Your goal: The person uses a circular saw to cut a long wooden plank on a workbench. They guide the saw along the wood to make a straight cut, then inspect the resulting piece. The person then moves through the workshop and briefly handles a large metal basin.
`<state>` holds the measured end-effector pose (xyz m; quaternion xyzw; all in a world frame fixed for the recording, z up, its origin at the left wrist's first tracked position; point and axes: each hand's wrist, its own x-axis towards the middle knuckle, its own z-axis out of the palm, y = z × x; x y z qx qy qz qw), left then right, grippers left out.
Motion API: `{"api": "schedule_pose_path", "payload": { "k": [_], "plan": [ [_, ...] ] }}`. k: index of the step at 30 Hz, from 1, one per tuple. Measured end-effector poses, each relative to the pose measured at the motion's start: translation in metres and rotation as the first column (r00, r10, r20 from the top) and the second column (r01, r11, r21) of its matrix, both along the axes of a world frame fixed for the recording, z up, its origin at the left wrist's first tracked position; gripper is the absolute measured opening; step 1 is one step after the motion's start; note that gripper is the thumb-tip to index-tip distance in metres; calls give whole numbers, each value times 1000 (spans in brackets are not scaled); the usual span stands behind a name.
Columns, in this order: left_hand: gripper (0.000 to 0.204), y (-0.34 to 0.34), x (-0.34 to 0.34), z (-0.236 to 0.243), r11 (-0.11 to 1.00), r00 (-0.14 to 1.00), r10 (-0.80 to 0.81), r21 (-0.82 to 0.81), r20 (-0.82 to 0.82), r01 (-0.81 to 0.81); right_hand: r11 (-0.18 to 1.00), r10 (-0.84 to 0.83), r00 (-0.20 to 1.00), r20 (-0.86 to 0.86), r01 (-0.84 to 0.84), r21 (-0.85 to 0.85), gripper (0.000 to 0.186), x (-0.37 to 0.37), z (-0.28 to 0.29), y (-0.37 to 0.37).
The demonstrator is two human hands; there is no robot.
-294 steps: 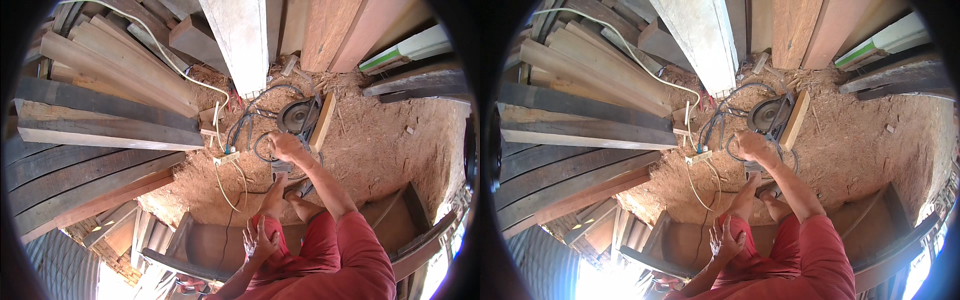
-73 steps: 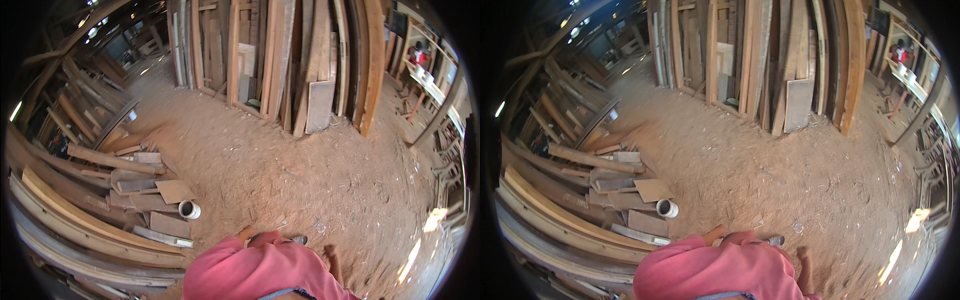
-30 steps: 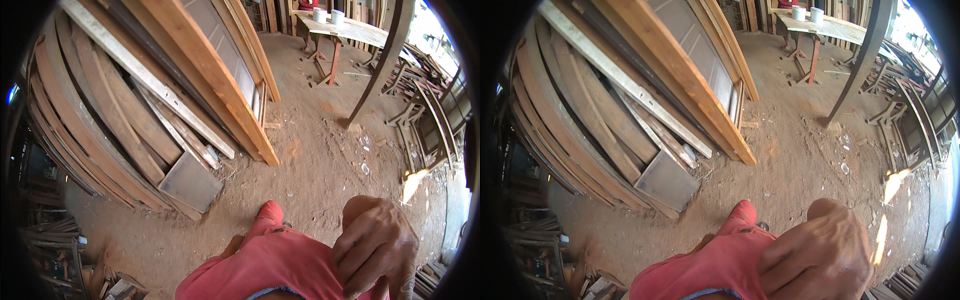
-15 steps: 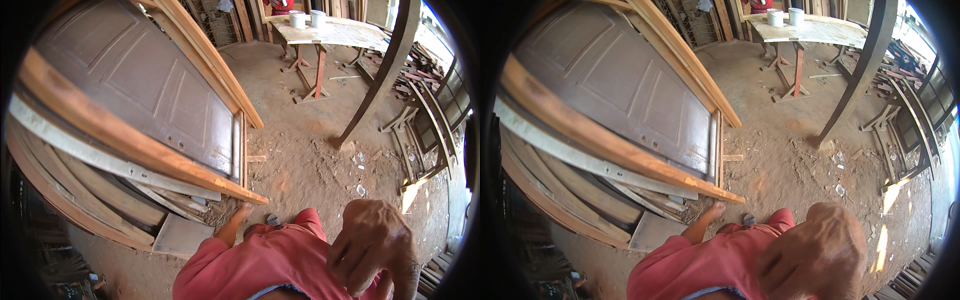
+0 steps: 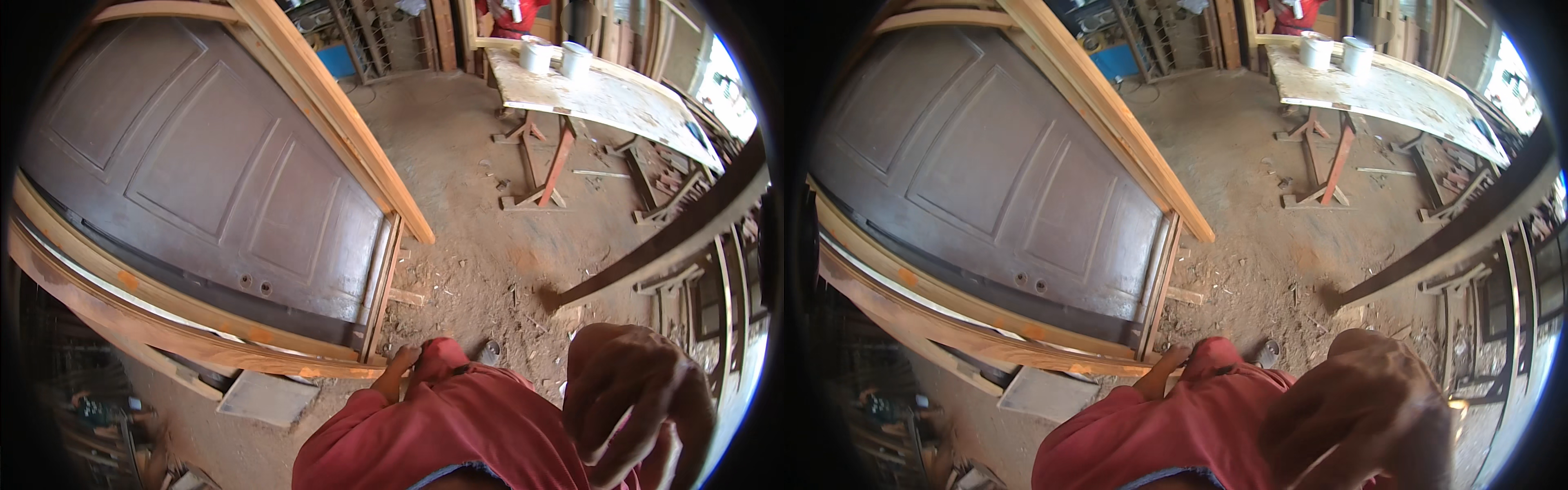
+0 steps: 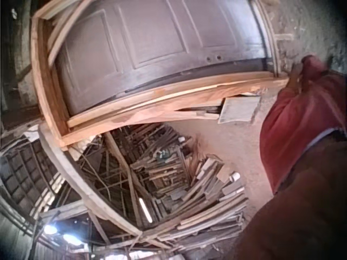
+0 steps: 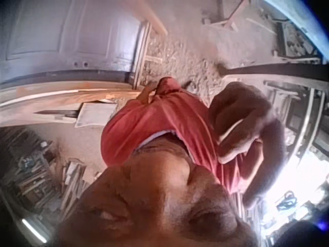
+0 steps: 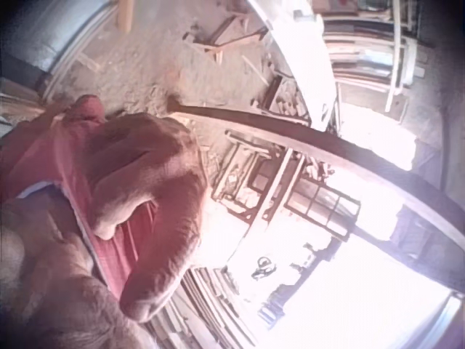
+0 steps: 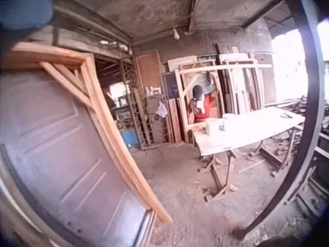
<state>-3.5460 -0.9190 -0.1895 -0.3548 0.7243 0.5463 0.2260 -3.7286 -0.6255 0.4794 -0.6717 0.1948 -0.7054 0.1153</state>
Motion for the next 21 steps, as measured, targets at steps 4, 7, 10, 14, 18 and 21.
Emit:
{"api": "schedule_pose_path", "payload": {
  "k": [4,7,10,14,18,21],
  "plan": [
    [25,13,27,-13,987,969,147,37,201,-157,974,226,973,-54,-227,-23,30,-87,3,-9],
    [26,25,24,-2,988,950,134,36,283,-150,932,361,924,-128,-364,0,27,-147,-14,-37],
    [26,24,2,-2,987,943,135,42,304,-155,912,405,907,-113,-409,-10,21,-199,-26,-73],
    [27,-9,-120,-19,998,975,15,63,221,-30,914,404,892,-202,-383,136,20,-287,-41,-96],
    [28,-91,-226,-37,991,994,-106,-89,-13,104,905,261,958,-116,-201,374,55,-397,-147,-163],
    [28,-146,-360,-32,949,877,-273,-261,-394,178,576,-442,884,153,149,804,60,-486,-276,-191]
  ]
}}
